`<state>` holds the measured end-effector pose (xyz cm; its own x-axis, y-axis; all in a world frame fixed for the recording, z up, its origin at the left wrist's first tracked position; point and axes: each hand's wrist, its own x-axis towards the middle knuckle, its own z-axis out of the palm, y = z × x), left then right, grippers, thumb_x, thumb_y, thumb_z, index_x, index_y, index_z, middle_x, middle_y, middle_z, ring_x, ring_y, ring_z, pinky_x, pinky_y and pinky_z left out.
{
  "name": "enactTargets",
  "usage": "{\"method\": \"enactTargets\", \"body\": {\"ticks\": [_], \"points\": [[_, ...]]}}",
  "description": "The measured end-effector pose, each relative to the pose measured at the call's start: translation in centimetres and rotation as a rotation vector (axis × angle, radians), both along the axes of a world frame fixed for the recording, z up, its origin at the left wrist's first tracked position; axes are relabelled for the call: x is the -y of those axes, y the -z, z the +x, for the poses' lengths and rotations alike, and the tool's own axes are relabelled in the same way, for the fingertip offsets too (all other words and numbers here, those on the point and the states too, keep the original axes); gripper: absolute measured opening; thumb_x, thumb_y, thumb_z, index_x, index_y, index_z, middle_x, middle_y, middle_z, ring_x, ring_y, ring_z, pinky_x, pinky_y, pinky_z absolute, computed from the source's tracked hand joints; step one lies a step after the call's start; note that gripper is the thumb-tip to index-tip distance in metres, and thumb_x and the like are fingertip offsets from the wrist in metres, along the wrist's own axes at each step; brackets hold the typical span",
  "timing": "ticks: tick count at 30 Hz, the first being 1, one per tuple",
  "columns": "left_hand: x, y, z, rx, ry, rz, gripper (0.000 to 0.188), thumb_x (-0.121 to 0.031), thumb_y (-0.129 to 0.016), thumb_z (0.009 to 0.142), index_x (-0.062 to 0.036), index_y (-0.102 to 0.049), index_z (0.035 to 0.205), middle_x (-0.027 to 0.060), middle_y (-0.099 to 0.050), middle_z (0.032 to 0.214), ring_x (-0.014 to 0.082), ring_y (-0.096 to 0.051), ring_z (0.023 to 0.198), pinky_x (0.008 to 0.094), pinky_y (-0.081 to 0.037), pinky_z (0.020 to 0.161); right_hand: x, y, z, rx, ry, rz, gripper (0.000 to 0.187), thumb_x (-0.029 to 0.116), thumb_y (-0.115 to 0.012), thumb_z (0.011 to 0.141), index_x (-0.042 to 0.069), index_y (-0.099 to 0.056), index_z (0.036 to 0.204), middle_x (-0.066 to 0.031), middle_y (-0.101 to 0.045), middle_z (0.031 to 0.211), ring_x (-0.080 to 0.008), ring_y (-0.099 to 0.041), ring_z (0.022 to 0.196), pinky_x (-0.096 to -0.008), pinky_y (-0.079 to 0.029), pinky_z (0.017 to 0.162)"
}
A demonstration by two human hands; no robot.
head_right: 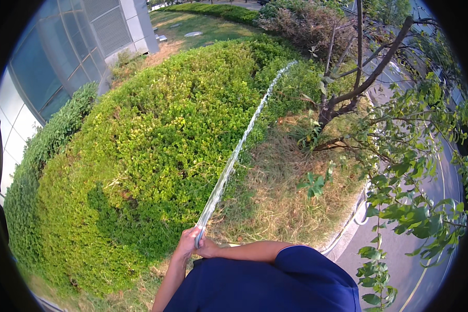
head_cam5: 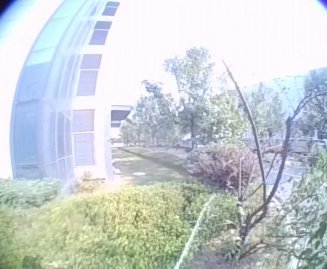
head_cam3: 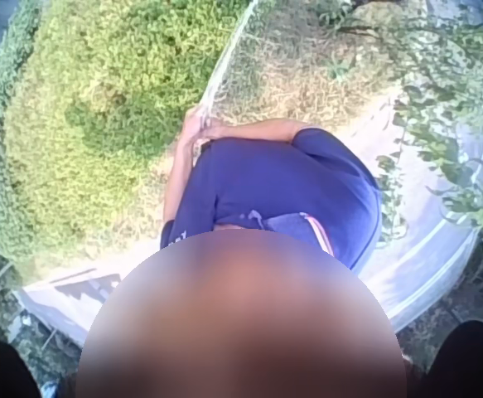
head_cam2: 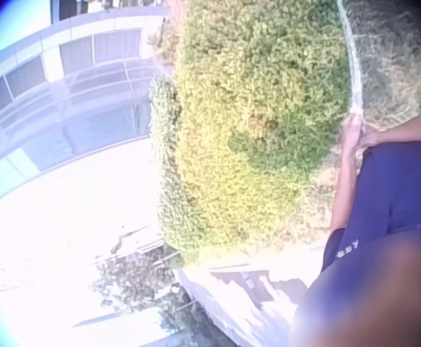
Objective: The person holds a hose and sprays water onto a large green bush along a roadside. The person moves the hose back and forth to cover different parts of the bush, then repositions the hose to water a nearby tree.
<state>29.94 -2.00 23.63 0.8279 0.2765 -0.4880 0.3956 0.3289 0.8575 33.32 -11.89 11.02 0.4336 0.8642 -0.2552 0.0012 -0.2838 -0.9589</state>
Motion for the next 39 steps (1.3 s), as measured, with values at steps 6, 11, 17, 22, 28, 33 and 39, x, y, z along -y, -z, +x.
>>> {"method": "enactTargets", "body": {"ticks": [6,11,17,22,28,33,39], "points": [[0.0,0.1,-0.3,0.02,-0.113,-0.11,0.027,-0.026,-0.053,0.099,-0.0018,-0.059,0.087,0.0053,-0.058,0.066,0.0113,-0.052,0.049,0.0248,-0.044,0.046,0.1,-1.4,0.4,-0.01,-0.102,-0.069,0.049,0.049,-0.074,0.077,0.011,-0.063,0.107,-0.0134,-0.066,0.101,-0.0283,-0.063,0.097,-0.0369,-0.049,0.09],[-0.2,0.7,-0.9,0.022,-0.243,-0.12,0.035,-0.032,-0.052,0.098,-0.0015,-0.059,0.082,0.0068,-0.058,0.064,0.0142,-0.053,0.048,0.0271,-0.045,0.047,-0.7,-0.9,0.4,-0.041,-0.141,-0.066,0.052,0.03,-0.081,0.074,0.005,-0.058,0.113,-0.0113,-0.065,0.103,-0.0231,-0.062,0.097,-0.0348,-0.049,0.088],[-0.6,0.5,-2.0,0.057,-0.297,-0.072,0.044,-0.037,-0.047,0.099,-0.0002,-0.06,0.077,0.0088,-0.058,0.059,0.0175,-0.056,0.048,0.0293,-0.047,0.048,-2.1,4.9,-0.8,0.007,-0.181,-0.108,0.068,0.044,-0.08,0.07,0.007,-0.054,0.121,-0.0141,-0.063,0.11,-0.0276,-0.06,0.103,-0.0371,-0.048,0.091],[-0.6,0.2,-2.5,0.067,-0.341,-0.035,0.045,-0.036,-0.046,0.099,0.001,-0.06,0.077,0.0102,-0.058,0.057,0.0193,-0.057,0.048,0.0301,-0.048,0.049,-2.2,5.8,-0.9,0.037,-0.225,-0.126,0.068,0.049,-0.079,0.068,0.006,-0.058,0.117,-0.017,-0.065,0.109,-0.0309,-0.062,0.103,-0.0381,-0.049,0.091],[-0.7,0.8,-2.8,0.089,-0.355,-0.074,0.042,-0.034,-0.048,0.099,0.0002,-0.061,0.078,0.0092,-0.059,0.058,0.0175,-0.056,0.048,0.0281,-0.047,0.048,-1.8,2.7,-0.4,-0.012,-0.272,-0.214,0.053,0.035,-0.083,0.071,0.007,-0.054,0.105,-0.0087,-0.059,0.097,-0.0227,-0.057,0.093,-0.0367,-0.048,0.085],[-0.6,1.1,-2.7,0.079,-0.319,-0.096,0.041,-0.034,-0.049,0.098,-0.0004,-0.061,0.078,0.008,-0.057,0.058,0.0159,-0.055,0.047,0.0273,-0.045,0.046,-1.6,2.6,-0.5,-0.025,-0.255,-0.232,0.063,0.035,-0.083,0.071,0.006,-0.052,0.118,-0.0113,-0.06,0.106,-0.0249,-0.057,0.1,-0.036,-0.047,0.09],[-0.4,1.2,-2.3,0.04,-0.277,-0.09,0.04,-0.033,-0.048,0.1,-0.0003,-0.058,0.079,0.0081,-0.056,0.058,0.0166,-0.053,0.049,0.0288,-0.045,0.049,-1.3,3.8,-0.9,0.01,-0.152,-0.078,0.058,0.042,-0.08,0.071,0.007,-0.06,0.113,-0.0155,-0.065,0.106,-0.0303,-0.063,0.1,-0.0381,-0.049,0.088]]}}
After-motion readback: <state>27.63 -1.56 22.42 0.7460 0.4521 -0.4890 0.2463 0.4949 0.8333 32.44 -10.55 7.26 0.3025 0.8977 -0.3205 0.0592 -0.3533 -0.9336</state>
